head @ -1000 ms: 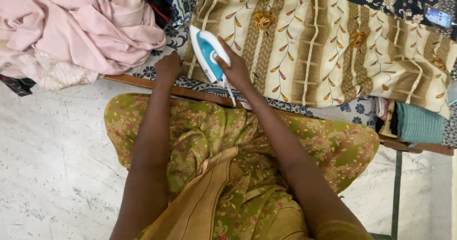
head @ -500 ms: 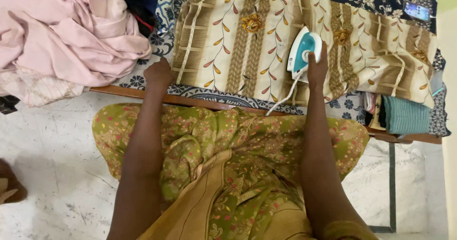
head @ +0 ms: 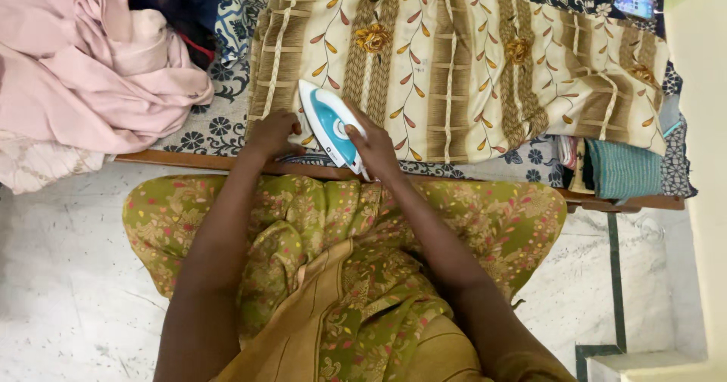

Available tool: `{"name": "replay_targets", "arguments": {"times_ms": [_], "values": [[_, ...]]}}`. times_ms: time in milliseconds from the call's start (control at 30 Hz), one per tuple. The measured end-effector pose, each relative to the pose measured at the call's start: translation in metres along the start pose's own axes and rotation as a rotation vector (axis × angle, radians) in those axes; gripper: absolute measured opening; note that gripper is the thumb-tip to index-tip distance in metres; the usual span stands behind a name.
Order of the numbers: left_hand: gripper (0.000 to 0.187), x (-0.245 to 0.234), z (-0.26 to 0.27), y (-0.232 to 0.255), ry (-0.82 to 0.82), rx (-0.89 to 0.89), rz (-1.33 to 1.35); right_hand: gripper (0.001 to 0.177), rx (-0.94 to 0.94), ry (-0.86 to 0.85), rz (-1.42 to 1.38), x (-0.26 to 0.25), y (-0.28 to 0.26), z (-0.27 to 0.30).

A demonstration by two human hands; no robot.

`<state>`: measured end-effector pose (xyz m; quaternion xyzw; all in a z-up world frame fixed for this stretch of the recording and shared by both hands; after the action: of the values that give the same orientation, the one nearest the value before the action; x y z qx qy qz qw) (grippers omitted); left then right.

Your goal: The person irons a patterned beige cloth on a low wooden table using a blue and white electric iron. They smooth the fabric with their hands, move the iron back and forth, and fold the cloth into a neat stack. Finally, they pick up a dark blue garment from a pile of laundry.

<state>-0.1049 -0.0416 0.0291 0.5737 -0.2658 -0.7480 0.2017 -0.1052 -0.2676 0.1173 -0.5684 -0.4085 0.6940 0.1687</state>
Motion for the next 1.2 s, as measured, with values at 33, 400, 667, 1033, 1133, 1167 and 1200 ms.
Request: {"name": "replay_targets", "arguments": {"times_ms": [33,400,667,1033,1133,1167,1200], "values": [[0.047,0.000,0.000,0.002,0.011,0.016,0.019,0.056,-0.120,0.040,0.029,-0.002,-0.013,0.002],[0.022,0.006,0.000,-0.024,0.024,0.015,0.036,0.055,0.082,0.433,0.107,-0.133,0.117,-0.018],[0.032,0.004,-0.005,-0.030,-0.176,-0.147,-0.019,0.056,0.056,0.436,-0.306,-0.122,0.128,-0.020],[0.100,0.055,0.013,-0.005,0.117,-0.133,-0.184,0.056,-0.074,0.224,0.108,-0.019,0.025,-0.035],[0.106,0.054,0.016,-0.017,0.098,-0.101,-0.177,0.054,0.210,0.274,0.128,-0.068,0.093,-0.037],[0.106,0.052,0.015,-0.020,0.116,-0.068,-0.161,0.052,0.186,0.366,-0.134,-0.093,0.122,-0.026],[0.105,0.050,0.016,-0.022,0.130,-0.033,-0.145,0.053,0.450,0.328,-0.020,-0.115,0.166,-0.021]]}}
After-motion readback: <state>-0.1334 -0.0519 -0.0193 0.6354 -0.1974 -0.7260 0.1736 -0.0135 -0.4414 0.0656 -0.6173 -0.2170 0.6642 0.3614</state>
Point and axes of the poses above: each hand's wrist, its own z-axis away from the middle knuckle, its own x-axis out of the palm, y = z × x, the point moved 7 cm from there along -z, towards the middle knuckle, and after that the axes turned 9 degrees about z, right-handed, at the moved point
